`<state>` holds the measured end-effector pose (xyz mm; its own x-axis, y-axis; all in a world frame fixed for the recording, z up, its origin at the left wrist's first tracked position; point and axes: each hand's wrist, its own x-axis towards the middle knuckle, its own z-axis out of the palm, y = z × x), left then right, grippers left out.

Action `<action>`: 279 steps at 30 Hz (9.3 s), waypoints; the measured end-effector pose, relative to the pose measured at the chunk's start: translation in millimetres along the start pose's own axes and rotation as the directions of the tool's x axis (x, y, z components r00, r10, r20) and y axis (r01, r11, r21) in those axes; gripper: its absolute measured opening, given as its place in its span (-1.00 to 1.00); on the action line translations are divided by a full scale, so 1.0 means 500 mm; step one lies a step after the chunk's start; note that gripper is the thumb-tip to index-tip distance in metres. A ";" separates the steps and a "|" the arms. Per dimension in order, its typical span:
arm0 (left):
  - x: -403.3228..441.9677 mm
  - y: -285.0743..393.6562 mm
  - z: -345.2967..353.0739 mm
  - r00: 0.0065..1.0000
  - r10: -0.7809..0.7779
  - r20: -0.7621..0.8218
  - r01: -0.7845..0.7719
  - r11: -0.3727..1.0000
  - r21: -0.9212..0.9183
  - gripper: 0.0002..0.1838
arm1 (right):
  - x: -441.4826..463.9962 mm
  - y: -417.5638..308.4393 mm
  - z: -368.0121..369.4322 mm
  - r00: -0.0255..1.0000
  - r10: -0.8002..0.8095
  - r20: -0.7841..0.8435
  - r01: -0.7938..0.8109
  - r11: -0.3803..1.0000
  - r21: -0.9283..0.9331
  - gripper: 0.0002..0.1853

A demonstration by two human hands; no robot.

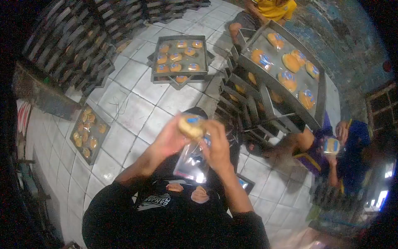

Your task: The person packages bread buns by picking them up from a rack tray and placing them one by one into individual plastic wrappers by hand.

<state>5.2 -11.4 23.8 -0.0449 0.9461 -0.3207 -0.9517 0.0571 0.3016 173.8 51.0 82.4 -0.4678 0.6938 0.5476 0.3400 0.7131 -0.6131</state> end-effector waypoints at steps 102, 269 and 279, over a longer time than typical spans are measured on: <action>0.117 -0.003 -0.030 0.969 0.169 -0.183 -0.127 0.966 0.225 -0.72 | 0.160 0.035 -0.258 0.928 0.367 0.061 -0.365 0.866 0.340 -0.43; 0.086 -0.025 0.125 0.985 -0.069 -0.160 0.100 0.976 0.194 -0.53 | -0.018 0.106 -0.028 0.961 -0.264 -0.082 0.258 0.963 -0.075 -0.56; 0.054 -0.018 0.000 0.974 0.012 -0.225 -0.012 1.000 0.000 -0.50 | -0.058 0.028 0.087 0.940 -0.114 0.323 0.140 0.989 -0.057 -0.36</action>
<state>12.6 13.6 12.2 -0.1234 0.8510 -0.5105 -0.9512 0.0453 0.3053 156.6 36.5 33.2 -0.7418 0.5379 0.4006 0.3176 0.8077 -0.4967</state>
